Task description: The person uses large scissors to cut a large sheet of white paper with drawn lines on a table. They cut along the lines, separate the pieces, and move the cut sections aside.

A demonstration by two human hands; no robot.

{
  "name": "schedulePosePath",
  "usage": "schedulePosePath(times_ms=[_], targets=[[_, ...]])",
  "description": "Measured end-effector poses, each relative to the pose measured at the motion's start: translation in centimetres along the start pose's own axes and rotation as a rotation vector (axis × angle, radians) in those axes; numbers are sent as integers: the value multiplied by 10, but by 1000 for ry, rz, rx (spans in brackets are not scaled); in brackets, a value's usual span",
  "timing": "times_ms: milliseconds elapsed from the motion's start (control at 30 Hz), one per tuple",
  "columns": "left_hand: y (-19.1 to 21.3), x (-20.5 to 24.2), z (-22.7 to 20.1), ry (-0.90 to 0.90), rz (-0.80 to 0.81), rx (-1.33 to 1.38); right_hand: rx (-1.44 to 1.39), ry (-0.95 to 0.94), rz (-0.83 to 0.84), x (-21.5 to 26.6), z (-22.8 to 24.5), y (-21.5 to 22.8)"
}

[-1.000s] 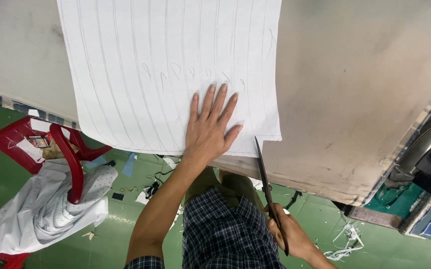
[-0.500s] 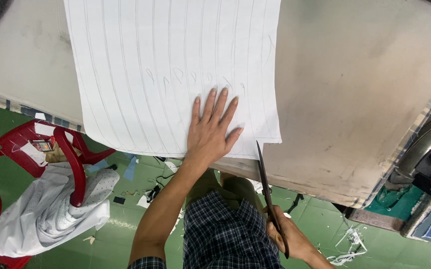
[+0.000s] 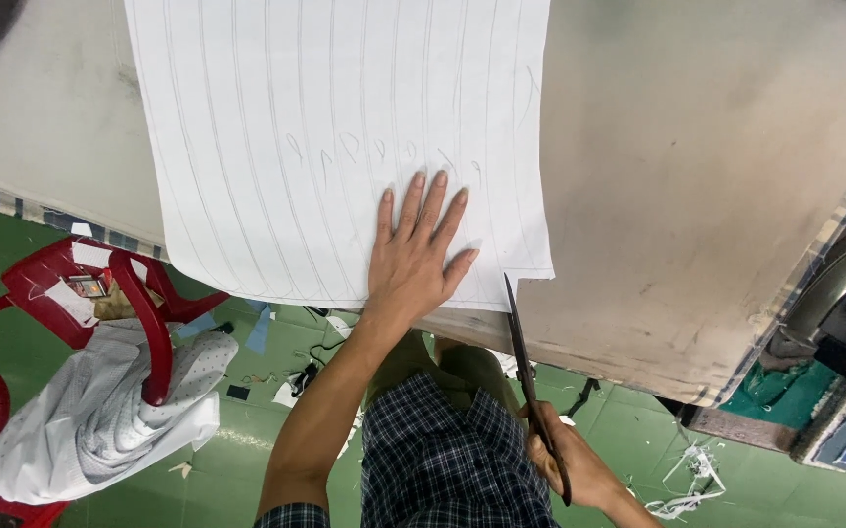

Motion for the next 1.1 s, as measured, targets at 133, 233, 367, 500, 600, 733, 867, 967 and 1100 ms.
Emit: schedulePosePath(times_ms=[133,233,367,500,600,733,867,967,1100], targets=[[-2,0,0,-2,-5,6,-26,-22,-49,2,-10,1],[-1,0,0,-1,5,9,-50,1,-59,3,-7,2],[-4,0,0,-3,11,-10,64,39,-66,2,-1,4],[-4,1,0,0,17,-5,19,39,-71,2,-2,3],[-5,0,0,1,21,-9,5,22,-63,2,-2,2],[-6,0,0,4,43,-1,33,18,-71,3,-1,4],[-6,0,0,2,48,2,-13,25,-56,3,0,3],[-3,0,0,-4,20,11,-7,72,-26,3,0,2],[-5,-1,0,3,55,25,-47,53,15,3,2,1]])
Point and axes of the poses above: each hand's wrist, its own x-axis away from the middle knuckle, its own y-axis out of the back of the hand, z = x × y, the point moved 8 cm from there along -x, towards the middle knuckle, and after that the axes turned 14 degrees about y, right-handed, at the moved point
